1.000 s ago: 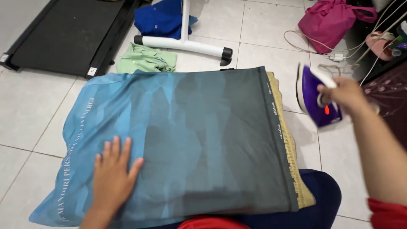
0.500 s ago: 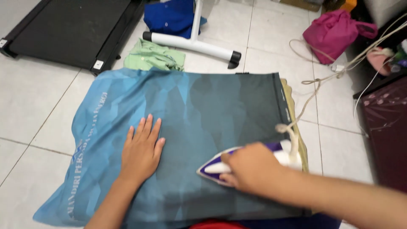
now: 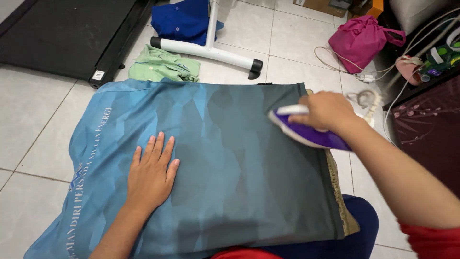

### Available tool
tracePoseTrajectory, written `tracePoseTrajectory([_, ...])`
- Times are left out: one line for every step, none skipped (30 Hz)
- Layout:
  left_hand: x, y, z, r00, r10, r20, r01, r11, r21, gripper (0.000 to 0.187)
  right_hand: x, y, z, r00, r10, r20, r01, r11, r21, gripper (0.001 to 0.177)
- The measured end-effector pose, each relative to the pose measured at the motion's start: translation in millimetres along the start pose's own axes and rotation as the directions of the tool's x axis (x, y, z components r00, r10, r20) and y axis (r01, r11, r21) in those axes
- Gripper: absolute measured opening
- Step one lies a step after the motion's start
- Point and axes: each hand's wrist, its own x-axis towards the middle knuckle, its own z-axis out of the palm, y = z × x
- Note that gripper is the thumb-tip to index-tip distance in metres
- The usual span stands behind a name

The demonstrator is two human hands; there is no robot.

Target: Ironing a blue and grey jersey on a floor mat.

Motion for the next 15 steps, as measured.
tracePoseTrajectory([0, -1, -1, 1.000, 0.003, -0.002, -0.003, 1.000, 0.000, 0.058, -9, -9, -11, 0.982, -0.143, 0.121, 0.145, 0.989, -0.009, 0.052])
tracePoseTrajectory([0, -1, -2, 1.000, 0.002, -0.004, -0.002, 1.000, 0.002, 0.058, -17, -18, -23, 0.928, -0.283, 0.242, 0.291, 0.957, 0.000, 0.050])
tracePoseTrajectory([0, -4, -2, 1.000, -0.010, -0.005, 0.010, 1.000, 0.007, 0.058, -27, -27, -21, 0.925, -0.295, 0.241, 0.304, 0.953, -0.001, 0.050])
tracePoseTrajectory([0, -7, -2, 1.000, 0.007, -0.008, -0.007, 1.000, -0.018, 0.057, -37, -37, -19, 0.849, -0.462, 0.256, 0.465, 0.884, 0.052, 0.048])
tracePoseTrajectory([0, -10, -3, 1.000, 0.024, -0.013, -0.024, 0.999, -0.043, 0.056, -48, -45, -17, 0.745, -0.615, 0.260, 0.610, 0.785, 0.108, 0.047])
tracePoseTrajectory([0, -14, -3, 1.000, 0.013, -0.014, -0.014, 0.999, -0.038, 0.056, -60, -60, -16, 0.738, -0.623, 0.259, 0.619, 0.778, 0.106, 0.047])
tracePoseTrajectory([0, -18, -3, 1.000, 0.019, -0.015, -0.019, 0.999, -0.046, 0.054, -71, -74, -16, 0.650, -0.733, 0.201, 0.715, 0.680, 0.166, 0.046])
tracePoseTrajectory([0, -21, -4, 1.000, 0.027, -0.013, -0.028, 0.998, -0.053, 0.053, -85, -88, -14, 0.552, -0.823, 0.133, 0.794, 0.567, 0.219, 0.047])
tracePoseTrajectory([0, -22, -4, 1.000, 0.019, -0.012, -0.020, 0.999, -0.049, 0.053, -87, -102, -11, 0.544, -0.829, 0.132, 0.799, 0.560, 0.219, 0.047])
tracePoseTrajectory([0, -23, -3, 1.000, 0.013, -0.012, -0.014, 0.999, -0.040, 0.052, -90, -116, -8, 0.543, -0.836, 0.073, 0.813, 0.546, 0.202, 0.044])
tracePoseTrajectory([-1, -23, -3, 1.000, 0.008, -0.012, -0.008, 0.999, -0.032, 0.052, -94, -130, -4, 0.540, -0.841, 0.015, 0.826, 0.533, 0.183, 0.041])
tracePoseTrajectory([-2, -24, -3, 1.000, 0.003, -0.011, -0.003, 1.000, -0.028, 0.052, -86, -143, -7, 0.535, -0.845, 0.013, 0.829, 0.528, 0.185, 0.041])
tracePoseTrajectory([-3, -24, -4, 1.000, 0.002, -0.016, -0.002, 1.000, -0.028, 0.052, -79, -155, -10, 0.655, -0.755, -0.033, 0.748, 0.641, 0.173, 0.042])
tracePoseTrajectory([-3, -24, -4, 1.000, 0.001, -0.022, -0.002, 1.000, -0.029, 0.051, -71, -167, -13, 0.758, -0.647, -0.080, 0.650, 0.742, 0.167, 0.042])
tracePoseTrajectory([-4, -26, -4, 1.000, -0.003, -0.022, 0.002, 1.000, -0.026, 0.051, -55, -172, -14, 0.755, -0.650, -0.081, 0.654, 0.738, 0.167, 0.042])
